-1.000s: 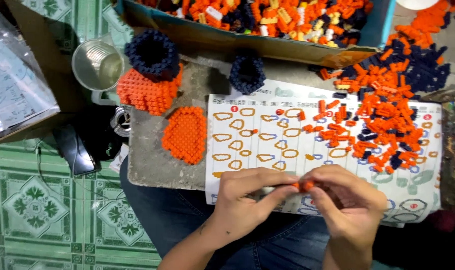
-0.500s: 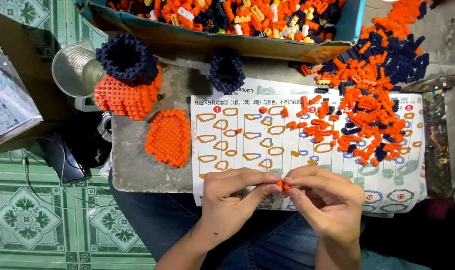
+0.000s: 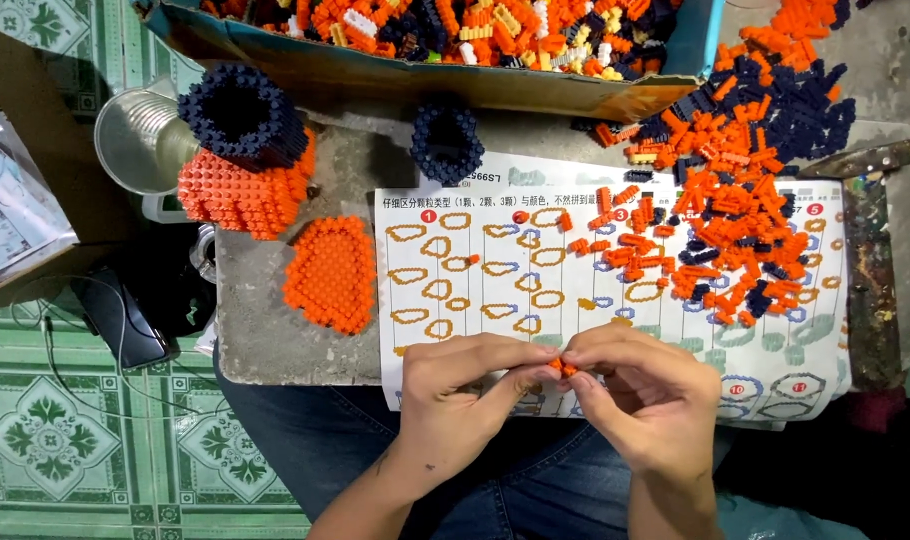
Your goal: The person assembles a 3D model by connecting small interlocking orange plastic blocks by hand, then shifts a block on the table.
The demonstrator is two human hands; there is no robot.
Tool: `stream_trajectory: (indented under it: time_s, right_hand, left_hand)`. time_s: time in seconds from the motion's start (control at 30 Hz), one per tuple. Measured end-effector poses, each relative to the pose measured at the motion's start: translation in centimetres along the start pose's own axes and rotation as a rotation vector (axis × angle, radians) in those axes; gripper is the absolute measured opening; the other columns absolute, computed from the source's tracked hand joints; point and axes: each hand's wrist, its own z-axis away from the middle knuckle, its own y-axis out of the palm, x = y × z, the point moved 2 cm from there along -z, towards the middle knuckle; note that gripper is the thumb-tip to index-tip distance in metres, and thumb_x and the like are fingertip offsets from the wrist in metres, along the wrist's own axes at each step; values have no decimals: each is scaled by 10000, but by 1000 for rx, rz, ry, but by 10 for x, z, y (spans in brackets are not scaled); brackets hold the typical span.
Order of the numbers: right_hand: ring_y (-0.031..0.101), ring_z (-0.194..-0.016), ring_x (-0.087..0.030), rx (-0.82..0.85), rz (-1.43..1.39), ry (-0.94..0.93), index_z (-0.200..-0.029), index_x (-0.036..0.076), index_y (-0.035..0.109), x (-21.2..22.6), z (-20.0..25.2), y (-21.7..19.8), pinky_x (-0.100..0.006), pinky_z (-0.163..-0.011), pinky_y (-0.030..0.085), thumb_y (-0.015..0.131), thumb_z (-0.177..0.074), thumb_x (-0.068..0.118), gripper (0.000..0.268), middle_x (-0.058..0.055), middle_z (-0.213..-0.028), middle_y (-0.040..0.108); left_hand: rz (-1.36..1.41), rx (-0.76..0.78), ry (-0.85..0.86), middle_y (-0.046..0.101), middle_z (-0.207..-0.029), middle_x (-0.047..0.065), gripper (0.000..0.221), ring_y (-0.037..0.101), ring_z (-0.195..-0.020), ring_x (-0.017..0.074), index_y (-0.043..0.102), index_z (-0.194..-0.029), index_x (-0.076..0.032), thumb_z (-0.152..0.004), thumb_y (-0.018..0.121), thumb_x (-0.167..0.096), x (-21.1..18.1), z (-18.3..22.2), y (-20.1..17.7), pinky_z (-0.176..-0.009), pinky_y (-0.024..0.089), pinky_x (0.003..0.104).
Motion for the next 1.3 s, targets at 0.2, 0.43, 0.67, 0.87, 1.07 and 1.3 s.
stream_trajectory:
  time_s: [0.2,0.43,0.67,0.87,1.07,1.3]
  right_hand:
    - [749,-839,-193,-48,-1,53,-1085,-73,790,0,1,2,-224,-724,628,771,-836,-167,267,-227,-1078,820]
    - [761,-890,-219,-34,9,37,-1081,-91,782,1,0,3,-249,-786,646,760,-826,-197,277,-237,-1088,814]
    - [745,-885,-205,-34,1,46,-1091,-90,784,0,0,4,-243,-769,629,761,-834,-199,280,-220,-1085,808]
    - [754,-893,-194,-50,-11,56,-1100,-84,774,-5,2,4,-246,-796,650,762,-862,-189,260,-204,-1104,801]
    - [751,-901,-185,-67,-24,52,-1117,-77,763,-8,3,6,-236,-785,651,766,-885,-172,251,-195,-1125,793]
    - [771,-910,-190,-94,10,26,-1115,-70,757,-9,4,10,-250,-812,687,780,-878,-152,252,-193,-1112,794]
  left_hand:
    - [-18,5,19,904,-1044,102,248,849,-830,159,854,-1110,-39,-881,898,47,1,0,1,-742,673,235]
    - [-36,-2,13,907,-1045,105,226,852,-822,161,859,-1095,-27,-884,888,49,-3,-1,2,-730,670,232]
    - [-43,-20,11,905,-1036,116,230,844,-802,163,857,-1098,-5,-882,879,69,-6,-2,2,-713,661,228]
    - [-46,-17,17,904,-1050,118,242,856,-824,170,854,-1105,-6,-877,877,71,-5,-2,1,-732,679,235]
    - [-40,-21,28,903,-1041,124,248,858,-826,172,848,-1110,-1,-877,879,80,-4,-2,2,-737,684,233]
    - [-26,-33,61,899,-1043,132,246,862,-825,178,842,-1099,-7,-874,891,78,-2,0,4,-721,686,235]
